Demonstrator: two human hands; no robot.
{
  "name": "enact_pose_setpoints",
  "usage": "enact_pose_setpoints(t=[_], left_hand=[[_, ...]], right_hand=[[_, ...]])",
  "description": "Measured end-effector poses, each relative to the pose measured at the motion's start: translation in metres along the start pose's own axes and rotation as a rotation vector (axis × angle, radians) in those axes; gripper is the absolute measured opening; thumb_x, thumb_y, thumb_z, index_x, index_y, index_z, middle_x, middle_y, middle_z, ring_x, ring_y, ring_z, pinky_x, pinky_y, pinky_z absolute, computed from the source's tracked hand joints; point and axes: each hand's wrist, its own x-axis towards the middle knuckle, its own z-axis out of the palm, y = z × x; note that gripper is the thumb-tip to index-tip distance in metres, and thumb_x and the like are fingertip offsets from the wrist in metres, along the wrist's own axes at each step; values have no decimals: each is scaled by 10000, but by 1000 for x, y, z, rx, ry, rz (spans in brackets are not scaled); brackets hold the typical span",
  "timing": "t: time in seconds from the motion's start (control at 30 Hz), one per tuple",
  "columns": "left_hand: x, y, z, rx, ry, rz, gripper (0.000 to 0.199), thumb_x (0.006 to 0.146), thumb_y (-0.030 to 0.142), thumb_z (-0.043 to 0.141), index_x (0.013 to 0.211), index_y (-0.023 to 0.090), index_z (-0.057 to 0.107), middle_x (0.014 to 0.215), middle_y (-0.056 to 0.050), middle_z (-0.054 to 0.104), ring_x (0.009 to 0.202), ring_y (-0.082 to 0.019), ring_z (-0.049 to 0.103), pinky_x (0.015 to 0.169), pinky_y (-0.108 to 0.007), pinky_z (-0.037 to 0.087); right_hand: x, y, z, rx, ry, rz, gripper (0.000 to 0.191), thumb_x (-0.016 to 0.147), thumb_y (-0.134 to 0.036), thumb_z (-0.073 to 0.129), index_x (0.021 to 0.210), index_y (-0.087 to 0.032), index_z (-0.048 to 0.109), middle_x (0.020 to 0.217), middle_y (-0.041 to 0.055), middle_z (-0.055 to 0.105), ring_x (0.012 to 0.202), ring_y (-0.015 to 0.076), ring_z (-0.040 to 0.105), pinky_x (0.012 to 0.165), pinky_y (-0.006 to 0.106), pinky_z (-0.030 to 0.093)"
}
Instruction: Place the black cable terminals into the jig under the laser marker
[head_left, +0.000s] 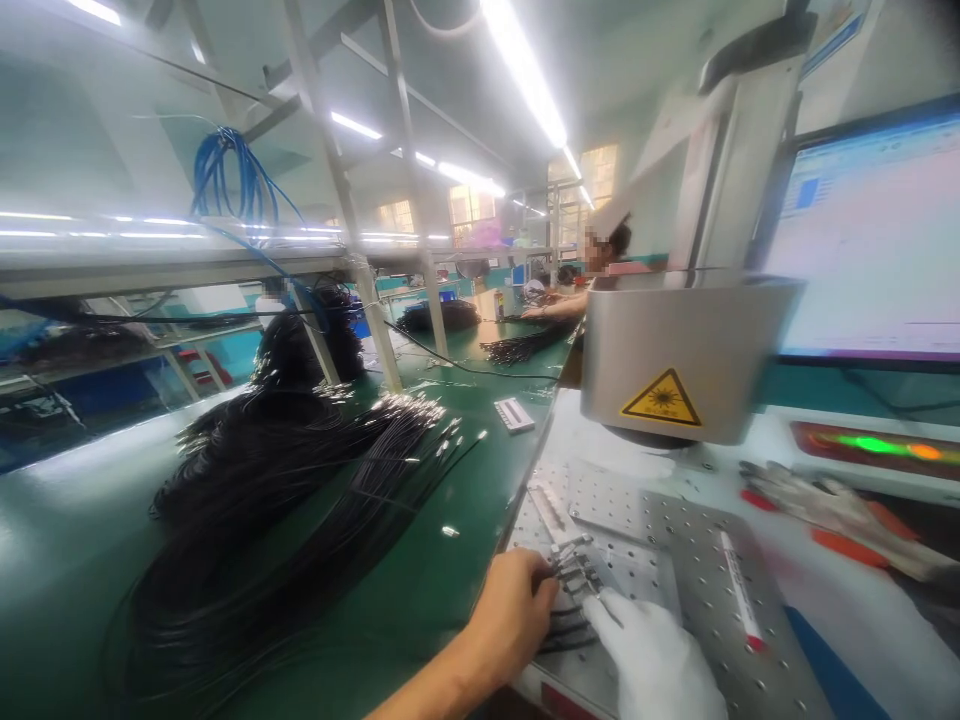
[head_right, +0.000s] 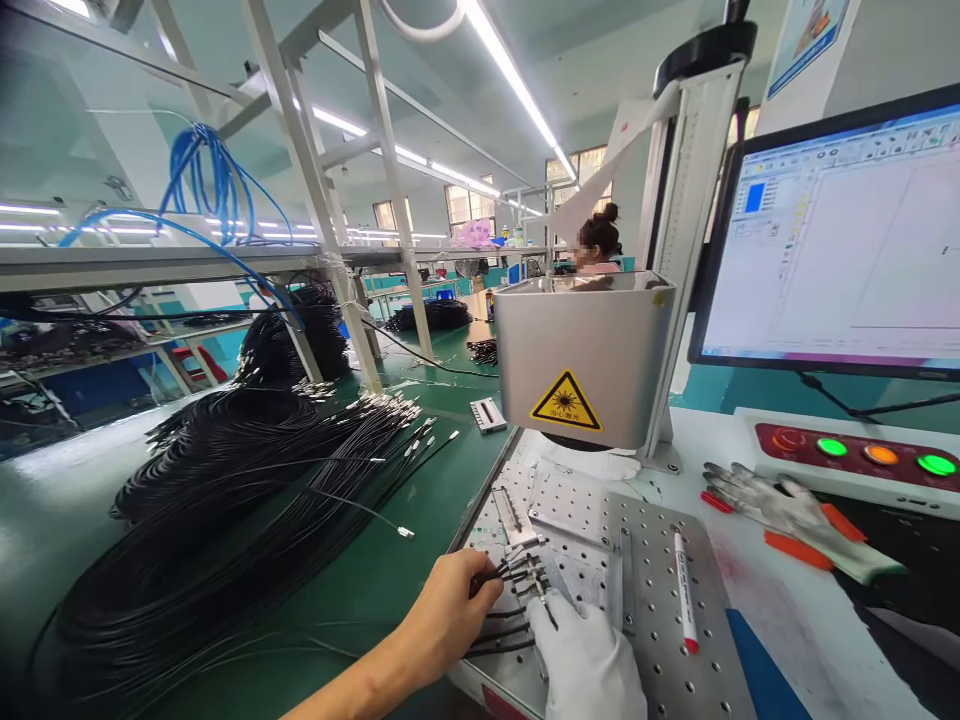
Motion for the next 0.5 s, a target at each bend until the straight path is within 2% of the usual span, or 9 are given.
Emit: enact_pose_setpoints(t=[0.1, 0.27, 0.4, 0.5], left_hand=[[1, 0, 1, 19, -26, 0, 233, 785, 258, 494, 568, 180, 456, 560, 44, 401, 604, -105, 347, 583, -265, 250], [3, -2, 2, -76, -45, -63, 77, 698, 205, 542, 629, 171, 544, 580, 48, 462, 597, -94, 378, 571, -235, 275], [3, -1, 3, -37, -61, -52, 101, 656, 195, 541, 570, 174, 492, 545, 59, 397, 580, -88, 353, 539, -236, 245], [2, 0, 2, -11, -66, -20, 132, 649, 194, 529, 542, 176, 453, 525, 62, 345, 576, -87, 332, 533, -240, 230]], right_hand=[[0, 0, -1, 26, -7, -14, 640, 679, -91, 608, 1277, -319, 609, 1324, 27, 564, 1015, 301, 604, 745, 347, 549], [-5, -3, -9, 27, 45, 48, 586, 731, -63, 548, 1242, -338, 631, 1289, 10, 590, 1041, 271, 594, 790, 333, 545], [-7, -3, -12, 15, 37, 34, 644, 682, -28, 557, 1243, -335, 633, 1288, -18, 591, 1027, 268, 598, 764, 332, 554], [-7, -1, -12, 72, 56, 28, 648, 671, -25, 567, 1246, -316, 638, 1288, 18, 591, 1025, 285, 599, 767, 347, 550]])
